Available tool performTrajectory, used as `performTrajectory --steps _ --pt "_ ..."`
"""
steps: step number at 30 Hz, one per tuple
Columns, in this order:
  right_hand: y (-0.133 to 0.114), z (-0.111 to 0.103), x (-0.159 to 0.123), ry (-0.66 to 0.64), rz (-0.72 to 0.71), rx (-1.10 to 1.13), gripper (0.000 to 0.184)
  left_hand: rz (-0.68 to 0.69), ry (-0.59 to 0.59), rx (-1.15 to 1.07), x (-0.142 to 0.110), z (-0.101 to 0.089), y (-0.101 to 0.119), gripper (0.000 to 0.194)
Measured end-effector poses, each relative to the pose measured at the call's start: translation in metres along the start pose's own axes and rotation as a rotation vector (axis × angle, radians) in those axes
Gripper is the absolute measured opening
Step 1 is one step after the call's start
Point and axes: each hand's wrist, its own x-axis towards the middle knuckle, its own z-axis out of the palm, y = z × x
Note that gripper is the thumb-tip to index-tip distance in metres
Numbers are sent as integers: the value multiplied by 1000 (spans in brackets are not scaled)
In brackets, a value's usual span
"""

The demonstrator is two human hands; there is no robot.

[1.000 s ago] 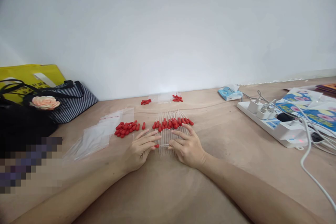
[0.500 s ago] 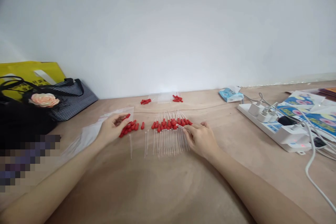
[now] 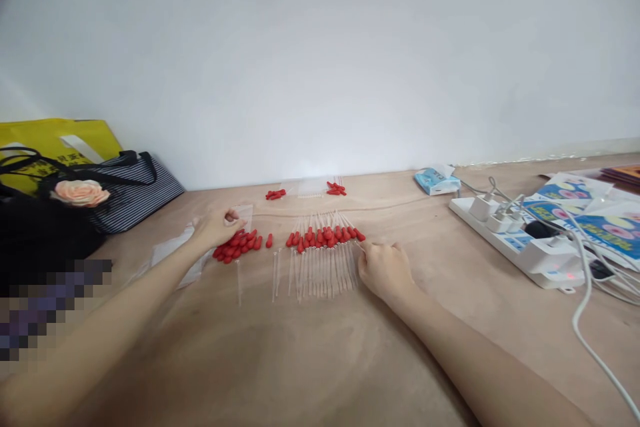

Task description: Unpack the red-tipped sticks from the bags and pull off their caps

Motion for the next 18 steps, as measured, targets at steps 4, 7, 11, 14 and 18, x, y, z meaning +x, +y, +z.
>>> performTrajectory --steps 4,7,11,14,18 --pt "1 10 -1 52 -51 83 20 207 -51 265 -53 -10 12 17" --pt "3 18 -1 93 -120 185 24 195 -154 333 -88 -17 10 19" --pt "4 20 0 38 -108 248 18 185 -232 195 -100 -17 -3 20" --pt "2 16 2 -12 -75 258 17 132 -315 14 -95 -9 -8 19" --pt "0 14 4 -74 -46 279 18 111 -377 -229 -93 6 2 18"
